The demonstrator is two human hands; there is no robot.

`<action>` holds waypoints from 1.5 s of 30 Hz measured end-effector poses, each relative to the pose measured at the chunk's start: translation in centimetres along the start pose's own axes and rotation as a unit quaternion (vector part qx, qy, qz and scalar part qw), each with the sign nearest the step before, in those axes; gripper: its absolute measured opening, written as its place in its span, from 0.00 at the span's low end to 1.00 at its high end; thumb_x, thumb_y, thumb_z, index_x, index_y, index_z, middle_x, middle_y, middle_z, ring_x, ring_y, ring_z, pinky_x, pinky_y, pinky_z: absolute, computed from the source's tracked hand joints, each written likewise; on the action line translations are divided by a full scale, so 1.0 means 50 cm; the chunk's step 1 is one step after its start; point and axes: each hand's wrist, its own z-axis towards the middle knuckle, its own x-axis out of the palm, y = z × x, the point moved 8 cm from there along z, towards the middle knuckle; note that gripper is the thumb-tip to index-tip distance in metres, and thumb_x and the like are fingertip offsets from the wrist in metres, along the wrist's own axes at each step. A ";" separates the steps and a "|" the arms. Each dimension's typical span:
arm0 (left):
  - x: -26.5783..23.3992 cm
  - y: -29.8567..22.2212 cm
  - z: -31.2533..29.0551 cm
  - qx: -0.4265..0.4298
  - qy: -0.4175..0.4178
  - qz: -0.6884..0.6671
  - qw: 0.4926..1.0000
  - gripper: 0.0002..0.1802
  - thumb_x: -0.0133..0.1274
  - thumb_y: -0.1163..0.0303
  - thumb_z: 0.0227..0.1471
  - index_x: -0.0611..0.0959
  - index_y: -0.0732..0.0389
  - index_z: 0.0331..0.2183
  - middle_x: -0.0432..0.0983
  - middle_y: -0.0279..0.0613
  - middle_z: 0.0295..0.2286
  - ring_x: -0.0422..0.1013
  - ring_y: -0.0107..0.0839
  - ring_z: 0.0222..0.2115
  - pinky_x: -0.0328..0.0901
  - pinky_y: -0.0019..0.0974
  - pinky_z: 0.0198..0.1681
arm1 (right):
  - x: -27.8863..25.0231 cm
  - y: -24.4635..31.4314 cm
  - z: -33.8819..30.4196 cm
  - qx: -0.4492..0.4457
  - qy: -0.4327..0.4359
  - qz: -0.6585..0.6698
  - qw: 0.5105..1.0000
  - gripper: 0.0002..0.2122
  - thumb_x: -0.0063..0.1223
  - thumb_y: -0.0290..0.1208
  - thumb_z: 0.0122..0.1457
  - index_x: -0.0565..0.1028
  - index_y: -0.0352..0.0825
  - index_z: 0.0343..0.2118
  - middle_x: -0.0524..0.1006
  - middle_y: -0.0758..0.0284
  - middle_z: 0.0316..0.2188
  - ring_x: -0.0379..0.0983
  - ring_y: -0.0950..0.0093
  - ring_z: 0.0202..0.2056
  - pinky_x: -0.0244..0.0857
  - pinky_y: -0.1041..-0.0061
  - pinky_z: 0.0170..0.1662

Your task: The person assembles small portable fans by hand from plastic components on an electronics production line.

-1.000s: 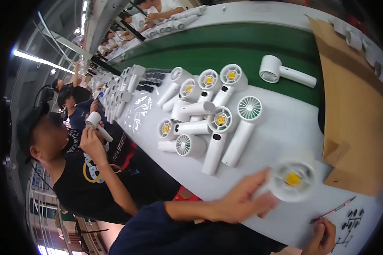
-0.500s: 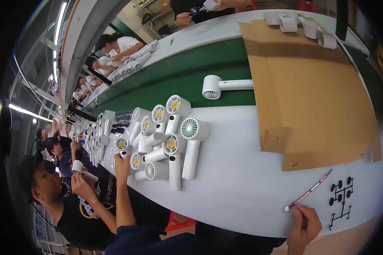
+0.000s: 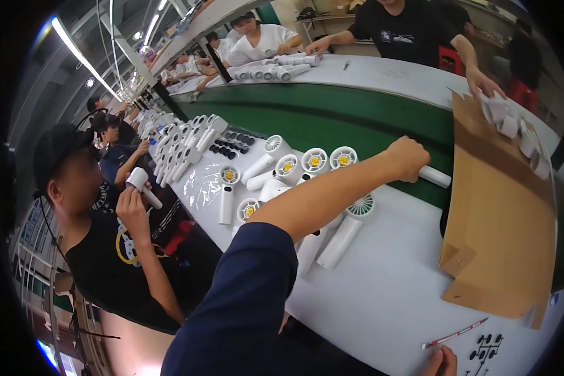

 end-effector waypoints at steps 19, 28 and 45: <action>0.013 0.435 -0.624 -0.015 -0.084 0.178 0.980 0.20 0.53 0.79 0.35 0.81 0.51 0.36 0.69 0.39 0.46 0.60 0.41 0.53 0.55 0.44 0.58 | 0.003 0.009 0.024 0.010 0.014 -0.002 1.000 0.07 0.54 0.24 0.56 0.76 0.25 0.34 0.77 0.65 0.26 0.71 0.78 0.26 0.66 0.82 0.32; 0.074 0.573 -0.643 -0.502 -0.004 -0.087 0.861 0.36 0.53 0.50 0.44 0.64 0.59 0.50 0.74 0.56 0.38 0.72 0.53 0.37 0.65 0.46 0.43 | 0.002 0.006 0.014 0.017 0.000 -0.014 1.000 0.07 0.54 0.24 0.56 0.77 0.25 0.34 0.77 0.65 0.26 0.70 0.79 0.26 0.66 0.83 0.32; 0.185 0.680 -0.705 -0.437 0.042 -0.401 0.804 0.42 0.64 0.63 0.32 0.67 0.59 0.52 0.75 0.43 0.33 0.72 0.36 0.33 0.70 0.44 0.31 | -0.006 0.001 0.020 -0.008 -0.009 0.026 1.000 0.04 0.53 0.22 0.53 0.74 0.27 0.29 0.73 0.67 0.22 0.66 0.81 0.23 0.59 0.84 0.27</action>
